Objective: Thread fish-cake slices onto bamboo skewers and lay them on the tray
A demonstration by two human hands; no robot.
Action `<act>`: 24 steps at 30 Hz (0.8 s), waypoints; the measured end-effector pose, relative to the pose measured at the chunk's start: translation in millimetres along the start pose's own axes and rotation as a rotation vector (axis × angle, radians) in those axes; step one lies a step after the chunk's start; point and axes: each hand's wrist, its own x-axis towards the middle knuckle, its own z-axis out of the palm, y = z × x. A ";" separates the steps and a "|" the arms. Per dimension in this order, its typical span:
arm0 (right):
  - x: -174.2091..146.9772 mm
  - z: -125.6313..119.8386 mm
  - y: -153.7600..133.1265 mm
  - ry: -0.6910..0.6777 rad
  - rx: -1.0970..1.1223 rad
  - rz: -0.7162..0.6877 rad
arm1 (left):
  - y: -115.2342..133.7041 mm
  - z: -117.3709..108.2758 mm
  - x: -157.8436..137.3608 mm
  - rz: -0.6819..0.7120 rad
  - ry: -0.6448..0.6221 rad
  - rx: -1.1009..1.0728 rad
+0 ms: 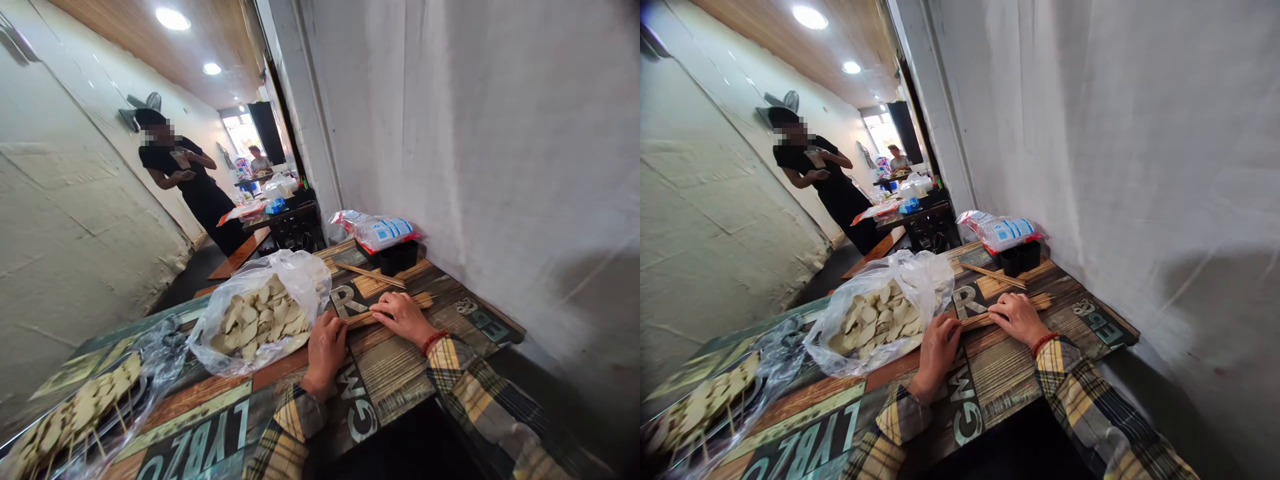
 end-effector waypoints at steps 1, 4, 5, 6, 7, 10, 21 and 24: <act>0.0 0.2 -0.1 0.004 -0.005 -0.003 | 0.7 0.7 1.1 0.027 0.012 0.048; -0.1 1.3 0.1 0.016 -0.014 -0.008 | 2.2 1.5 3.2 0.095 -0.025 0.209; -0.1 1.8 0.3 0.018 -0.015 -0.008 | 2.5 1.5 3.4 0.103 -0.049 0.257; -0.3 2.4 0.4 0.019 -0.015 -0.009 | 2.8 1.5 3.4 0.102 -0.070 0.294; -0.5 2.9 0.6 0.019 -0.013 -0.009 | 3.0 1.4 3.3 0.095 -0.092 0.320; -1.9 4.5 1.0 0.011 -0.009 -0.011 | 3.7 1.5 2.6 0.052 -0.150 0.354; -11.2 15.3 15.7 -0.053 -0.020 -0.084 | 10.3 -6.5 -4.3 0.021 -0.234 0.283; -12.5 17.4 19.9 -0.077 -0.026 -0.089 | 13.5 -12.6 -8.8 0.029 -0.236 0.298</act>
